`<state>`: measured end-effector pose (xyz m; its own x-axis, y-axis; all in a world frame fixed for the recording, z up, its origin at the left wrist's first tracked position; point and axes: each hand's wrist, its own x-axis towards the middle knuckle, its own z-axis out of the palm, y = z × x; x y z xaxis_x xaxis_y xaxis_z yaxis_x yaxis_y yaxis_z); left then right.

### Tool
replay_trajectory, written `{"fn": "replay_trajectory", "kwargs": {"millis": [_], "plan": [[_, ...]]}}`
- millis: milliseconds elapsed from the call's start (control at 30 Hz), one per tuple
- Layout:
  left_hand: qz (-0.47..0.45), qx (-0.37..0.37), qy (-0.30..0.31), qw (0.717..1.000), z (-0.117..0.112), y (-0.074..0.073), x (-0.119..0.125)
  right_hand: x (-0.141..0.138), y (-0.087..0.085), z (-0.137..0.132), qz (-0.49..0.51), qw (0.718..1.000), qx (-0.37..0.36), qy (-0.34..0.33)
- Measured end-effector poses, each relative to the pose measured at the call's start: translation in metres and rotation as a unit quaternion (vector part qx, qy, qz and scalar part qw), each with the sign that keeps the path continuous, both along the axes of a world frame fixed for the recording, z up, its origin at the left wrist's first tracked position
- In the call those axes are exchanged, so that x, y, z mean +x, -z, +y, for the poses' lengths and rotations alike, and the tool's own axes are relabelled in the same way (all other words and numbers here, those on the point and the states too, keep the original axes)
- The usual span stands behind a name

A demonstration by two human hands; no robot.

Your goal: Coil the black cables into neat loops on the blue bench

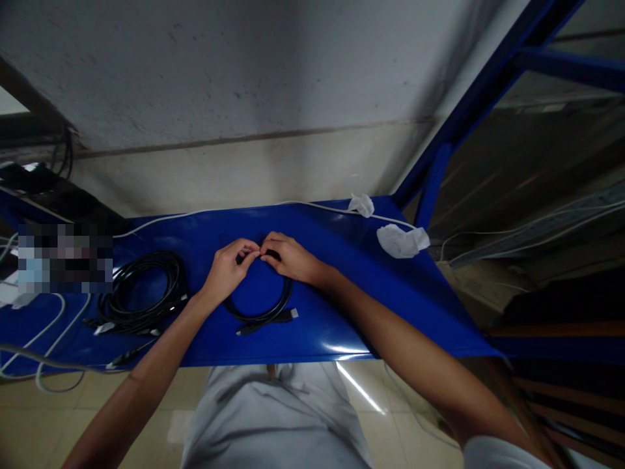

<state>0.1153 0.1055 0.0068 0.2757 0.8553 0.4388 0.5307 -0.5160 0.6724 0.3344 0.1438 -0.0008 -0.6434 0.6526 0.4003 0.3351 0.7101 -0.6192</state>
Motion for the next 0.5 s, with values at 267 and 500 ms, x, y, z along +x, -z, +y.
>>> {"fn": "replay_trajectory", "kwargs": {"millis": [267, 500], "plan": [[0.006, 0.010, 0.003, 1.000, -0.0008, 0.0002, 0.0019, -0.0019, 0.0038, 0.0004, -0.011, 1.000, 0.014, 0.008], [-0.028, 0.010, -0.019, 0.999, -0.0007, -0.0020, 0.0071, -0.0050, 0.0076, 0.0001, -0.013, 0.999, 0.016, 0.025]]}}
